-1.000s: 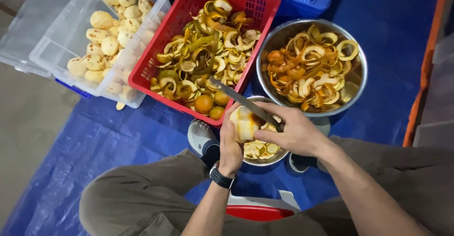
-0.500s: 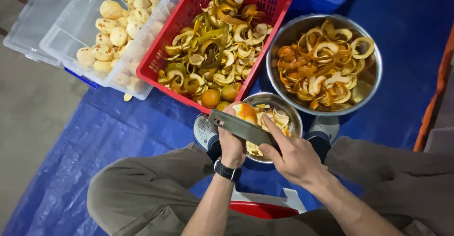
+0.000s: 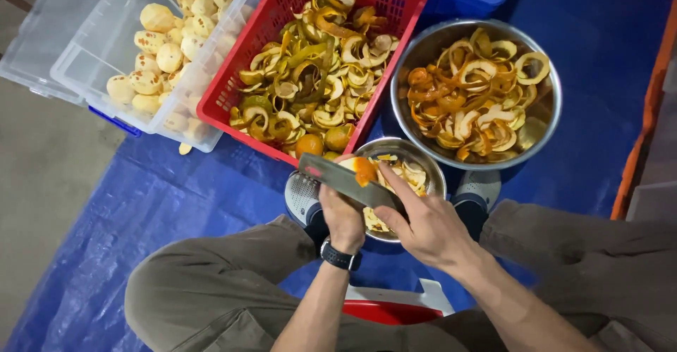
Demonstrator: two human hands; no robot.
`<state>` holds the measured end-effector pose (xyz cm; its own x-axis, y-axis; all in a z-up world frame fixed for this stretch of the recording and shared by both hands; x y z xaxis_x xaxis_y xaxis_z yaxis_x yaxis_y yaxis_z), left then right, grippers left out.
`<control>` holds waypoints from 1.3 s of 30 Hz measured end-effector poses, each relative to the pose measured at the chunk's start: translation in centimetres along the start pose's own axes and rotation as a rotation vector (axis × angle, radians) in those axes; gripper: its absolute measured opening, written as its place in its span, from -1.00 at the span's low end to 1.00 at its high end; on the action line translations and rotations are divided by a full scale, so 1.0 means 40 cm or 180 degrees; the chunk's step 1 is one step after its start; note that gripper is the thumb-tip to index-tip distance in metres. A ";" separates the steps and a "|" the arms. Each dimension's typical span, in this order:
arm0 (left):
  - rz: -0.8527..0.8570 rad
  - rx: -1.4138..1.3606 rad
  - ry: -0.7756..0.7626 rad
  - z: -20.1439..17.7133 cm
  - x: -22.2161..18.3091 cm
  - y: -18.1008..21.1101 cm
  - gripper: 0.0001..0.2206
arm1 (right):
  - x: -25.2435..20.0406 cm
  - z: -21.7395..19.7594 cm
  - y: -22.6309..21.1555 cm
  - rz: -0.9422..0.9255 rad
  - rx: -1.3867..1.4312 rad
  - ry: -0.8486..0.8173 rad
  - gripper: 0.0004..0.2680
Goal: The person peels small round fruits using a knife, removing the skin in continuous strips and placing the peels into a metal bowl. The peeled fruits are set aside in a plastic container while the peels accumulate in the bowl and a red basket.
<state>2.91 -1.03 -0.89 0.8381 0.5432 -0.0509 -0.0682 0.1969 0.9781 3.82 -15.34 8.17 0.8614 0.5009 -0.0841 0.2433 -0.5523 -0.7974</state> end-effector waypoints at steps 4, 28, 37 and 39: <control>0.0227 -0.0312 -0.0087 -0.025 0.022 0.006 -0.59 | -0.009 -0.025 -0.018 0.0086 0.0194 -0.0147 -0.52; -0.1526 -0.0966 0.0074 0.012 0.013 0.010 -0.55 | -0.004 -0.031 -0.066 0.0066 0.0606 -0.0109 -0.57; 0.0088 -0.0483 -0.0132 -0.036 0.035 -0.044 -0.61 | -0.036 -0.025 -0.017 0.1277 0.0207 -0.0660 -0.47; 0.0205 -0.0433 -0.0205 -0.029 0.025 -0.018 -0.62 | -0.036 -0.017 -0.022 0.1126 0.0341 -0.0599 -0.48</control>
<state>3.15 0.32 -1.86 0.8623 0.5056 0.0282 -0.1917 0.2744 0.9423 2.64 -16.02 9.41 0.7846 0.4111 -0.4641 -0.1097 -0.6447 -0.7565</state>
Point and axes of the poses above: each hand's wrist, its own x-axis towards the middle knuckle, its own z-axis out of the palm, y = z × x, the point moved 3 cm from there along x, towards the middle knuckle, and after that the axes turned 12 degrees about x, right-handed, at the moved point
